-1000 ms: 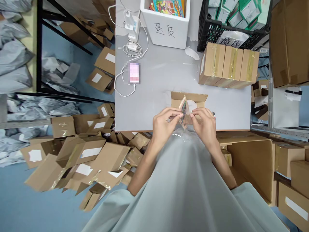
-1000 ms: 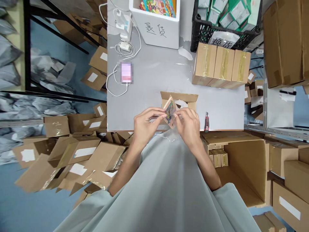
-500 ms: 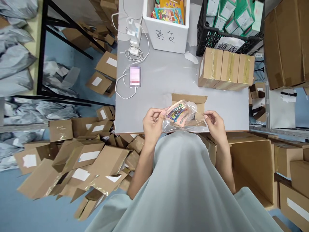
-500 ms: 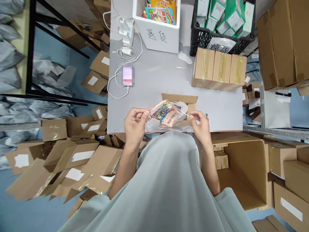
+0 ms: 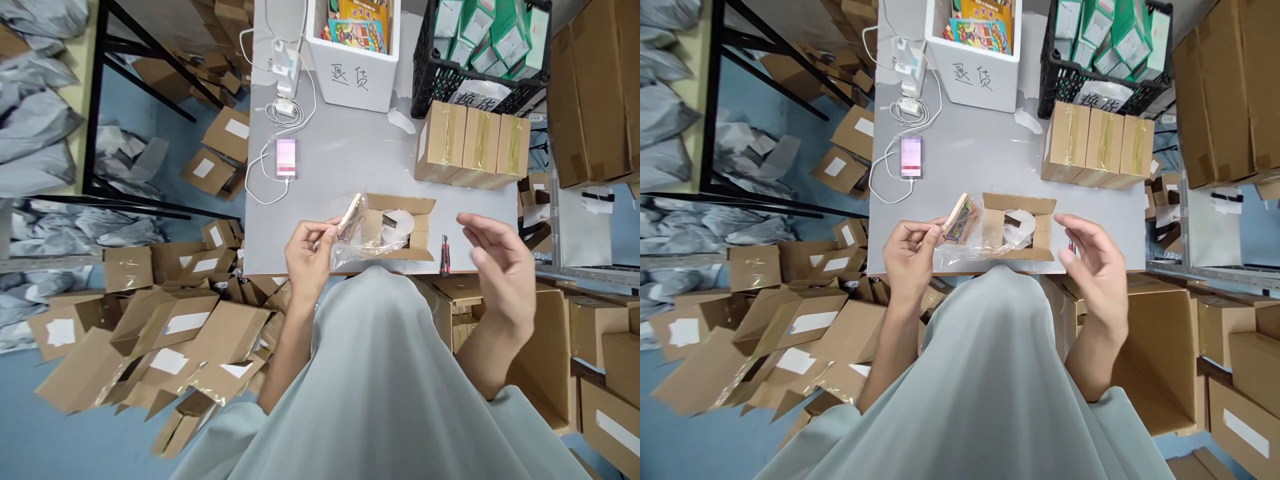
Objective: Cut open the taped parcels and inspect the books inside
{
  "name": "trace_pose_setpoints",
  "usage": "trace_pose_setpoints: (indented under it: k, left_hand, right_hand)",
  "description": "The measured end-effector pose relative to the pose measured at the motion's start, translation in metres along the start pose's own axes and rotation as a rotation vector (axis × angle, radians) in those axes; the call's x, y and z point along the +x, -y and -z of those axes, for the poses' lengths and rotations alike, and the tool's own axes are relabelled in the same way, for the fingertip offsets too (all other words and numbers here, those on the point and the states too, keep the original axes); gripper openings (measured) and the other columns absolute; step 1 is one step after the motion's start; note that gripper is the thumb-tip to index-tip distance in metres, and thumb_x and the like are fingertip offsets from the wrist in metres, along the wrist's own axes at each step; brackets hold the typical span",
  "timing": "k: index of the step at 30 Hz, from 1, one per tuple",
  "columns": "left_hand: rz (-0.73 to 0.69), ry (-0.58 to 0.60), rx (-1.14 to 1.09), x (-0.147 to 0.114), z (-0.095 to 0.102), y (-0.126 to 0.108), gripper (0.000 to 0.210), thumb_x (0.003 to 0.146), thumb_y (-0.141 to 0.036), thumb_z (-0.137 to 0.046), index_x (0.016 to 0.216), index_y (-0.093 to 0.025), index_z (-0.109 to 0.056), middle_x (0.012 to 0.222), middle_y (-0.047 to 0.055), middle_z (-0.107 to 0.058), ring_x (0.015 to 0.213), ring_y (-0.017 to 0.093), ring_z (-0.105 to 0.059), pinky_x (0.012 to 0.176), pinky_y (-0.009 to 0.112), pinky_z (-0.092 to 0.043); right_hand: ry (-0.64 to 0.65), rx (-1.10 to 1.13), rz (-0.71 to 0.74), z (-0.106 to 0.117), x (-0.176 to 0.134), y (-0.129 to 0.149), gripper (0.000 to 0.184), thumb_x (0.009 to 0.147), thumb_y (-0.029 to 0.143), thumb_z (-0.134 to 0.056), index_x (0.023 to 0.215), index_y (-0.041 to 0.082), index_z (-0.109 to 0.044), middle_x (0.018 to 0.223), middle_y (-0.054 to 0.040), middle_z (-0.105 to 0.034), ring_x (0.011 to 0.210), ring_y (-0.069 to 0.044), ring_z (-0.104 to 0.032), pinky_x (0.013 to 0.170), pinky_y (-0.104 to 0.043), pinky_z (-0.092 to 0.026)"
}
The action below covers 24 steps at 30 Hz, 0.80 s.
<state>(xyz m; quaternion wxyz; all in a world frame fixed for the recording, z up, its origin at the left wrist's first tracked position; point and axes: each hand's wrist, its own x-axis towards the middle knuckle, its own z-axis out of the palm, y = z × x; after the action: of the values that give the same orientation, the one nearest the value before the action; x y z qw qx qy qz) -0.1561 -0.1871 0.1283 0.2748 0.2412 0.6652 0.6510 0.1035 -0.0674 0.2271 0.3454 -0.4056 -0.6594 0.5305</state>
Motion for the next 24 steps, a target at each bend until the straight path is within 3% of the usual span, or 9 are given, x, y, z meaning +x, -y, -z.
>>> trace_pose_setpoints:
  k: [3, 6, 9, 12, 14, 20, 24]
  left_hand:
    - [-0.039, 0.003, 0.027, -0.001, 0.005, -0.004, 0.039, 0.095, -0.057, -0.084, 0.094, -0.021, -0.068, 0.113, 0.013, -0.086, 0.111, 0.026, -0.083, 0.092, 0.035, -0.064]
    - [-0.041, 0.033, 0.014, -0.005, 0.007, -0.008, 0.037, 0.096, -0.054, -0.083, 0.094, -0.021, -0.068, 0.114, 0.013, -0.087, 0.111, 0.025, -0.083, 0.093, 0.036, -0.065]
    - [-0.002, 0.067, -0.01, -0.009, 0.01, -0.008, 0.037, 0.096, -0.055, -0.084, 0.094, -0.021, -0.068, 0.114, 0.013, -0.086, 0.11, 0.025, -0.083, 0.093, 0.037, -0.066]
    - [0.056, 0.095, -0.036, -0.012, 0.016, -0.002, 0.039, 0.094, -0.057, -0.084, 0.093, -0.022, -0.067, 0.114, 0.013, -0.086, 0.11, 0.026, -0.082, 0.094, 0.039, -0.066]
    - [0.098, 0.116, -0.046, -0.013, 0.022, 0.004, 0.04, 0.093, -0.058, -0.085, 0.093, -0.023, -0.067, 0.114, 0.013, -0.086, 0.111, 0.027, -0.082, 0.095, 0.04, -0.065]
    - [0.236, 0.191, -0.078, -0.01, 0.039, 0.022, 0.035, 0.093, -0.052, -0.084, 0.1, -0.023, -0.065, 0.119, 0.013, -0.084, 0.108, 0.026, -0.081, 0.092, 0.04, -0.066]
    - [0.216, 0.29, -0.059, -0.007, 0.038, 0.028, 0.04, 0.085, -0.041, -0.087, 0.116, -0.023, -0.069, 0.121, 0.011, -0.083, 0.111, 0.025, -0.081, 0.099, 0.041, -0.065]
  right_hand:
    - [-0.025, -0.266, 0.06, -0.044, 0.01, 0.0, 0.039, 0.101, 0.05, -0.075, 0.136, 0.034, -0.072, 0.144, -0.0088, -0.073, 0.143, -0.033, -0.064, 0.126, -0.058, -0.049]
    - [0.002, -0.424, 0.129, -0.086, 0.025, -0.023, 0.043, 0.103, 0.052, -0.072, 0.141, 0.031, -0.068, 0.145, -0.0123, -0.071, 0.141, -0.034, -0.063, 0.122, -0.058, -0.05]
    - [0.002, -0.499, 0.113, -0.108, 0.036, -0.048, 0.038, 0.105, 0.05, -0.068, 0.135, 0.027, -0.068, 0.136, -0.0136, -0.075, 0.132, -0.035, -0.068, 0.115, -0.057, -0.054]
    - [0.045, -0.467, 0.059, -0.114, 0.038, -0.06, 0.018, 0.106, 0.041, -0.062, 0.111, 0.027, -0.072, 0.11, -0.0084, -0.081, 0.109, -0.03, -0.076, 0.104, -0.049, -0.059]
    - [0.081, -0.414, 0.028, -0.115, 0.035, -0.062, 0.015, 0.105, 0.037, -0.06, 0.1, 0.027, -0.07, 0.102, -0.0057, -0.082, 0.1, -0.027, -0.077, 0.099, -0.045, -0.061]
    - [0.082, -0.354, -0.05, -0.119, 0.028, -0.063, 0.011, 0.099, 0.035, -0.059, 0.095, 0.026, -0.064, 0.098, -0.0043, -0.081, 0.092, -0.024, -0.076, 0.092, -0.039, -0.061]
    - [0.141, -0.334, -0.047, -0.121, 0.021, -0.057, 0.01, 0.1, 0.034, -0.057, 0.096, 0.027, -0.062, 0.1, -0.0037, -0.079, 0.089, -0.022, -0.075, 0.09, -0.037, -0.06]
